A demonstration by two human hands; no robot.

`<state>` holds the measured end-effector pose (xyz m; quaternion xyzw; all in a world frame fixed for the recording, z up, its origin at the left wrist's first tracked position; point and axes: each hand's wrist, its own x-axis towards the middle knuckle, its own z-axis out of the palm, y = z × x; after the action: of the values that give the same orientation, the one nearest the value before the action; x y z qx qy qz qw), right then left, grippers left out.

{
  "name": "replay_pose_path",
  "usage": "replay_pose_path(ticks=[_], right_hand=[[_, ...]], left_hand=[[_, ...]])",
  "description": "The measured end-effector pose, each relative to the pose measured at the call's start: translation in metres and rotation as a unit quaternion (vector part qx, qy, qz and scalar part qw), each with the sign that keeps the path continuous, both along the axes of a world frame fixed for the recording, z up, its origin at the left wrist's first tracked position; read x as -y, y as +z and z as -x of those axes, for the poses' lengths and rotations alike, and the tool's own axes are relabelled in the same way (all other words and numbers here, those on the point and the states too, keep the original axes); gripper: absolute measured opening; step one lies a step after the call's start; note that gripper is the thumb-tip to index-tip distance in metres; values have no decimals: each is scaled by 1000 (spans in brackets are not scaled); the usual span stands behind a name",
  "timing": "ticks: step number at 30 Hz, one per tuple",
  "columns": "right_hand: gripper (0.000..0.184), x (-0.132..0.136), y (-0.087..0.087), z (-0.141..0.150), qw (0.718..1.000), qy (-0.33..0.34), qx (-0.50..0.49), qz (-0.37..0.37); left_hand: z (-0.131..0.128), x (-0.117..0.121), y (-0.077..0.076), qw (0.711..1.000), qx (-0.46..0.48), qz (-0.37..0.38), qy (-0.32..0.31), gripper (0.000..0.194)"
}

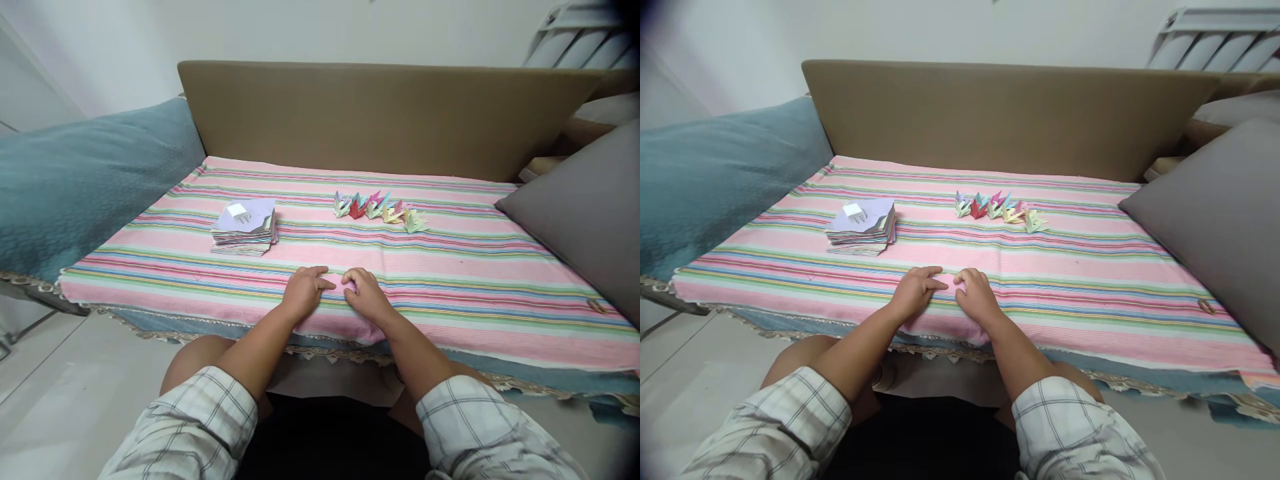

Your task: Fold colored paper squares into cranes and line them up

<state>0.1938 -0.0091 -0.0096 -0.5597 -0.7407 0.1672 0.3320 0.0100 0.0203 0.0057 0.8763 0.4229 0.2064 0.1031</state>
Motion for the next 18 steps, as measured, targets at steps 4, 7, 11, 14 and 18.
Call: replay_pose_path(ticks=[4,7,11,14,18], right_hand=[[28,0,1,-2,1000,-7,-10,1],[31,5,3,-5,999,-15,-32,-21],[30,13,5,-11,997,-13,9,-73],[26,18,7,-13,995,8,56,-83],[23,22,12,-10,993,29,74,-82]], left_hand=[[1,3,-3,999,-39,-26,6,30],[1,5,-5,998,-49,-46,11,31],[1,8,-10,994,-49,-92,13,28],[1,12,-13,990,-52,-129,15,25],[0,17,-13,982,-49,-177,39,20]])
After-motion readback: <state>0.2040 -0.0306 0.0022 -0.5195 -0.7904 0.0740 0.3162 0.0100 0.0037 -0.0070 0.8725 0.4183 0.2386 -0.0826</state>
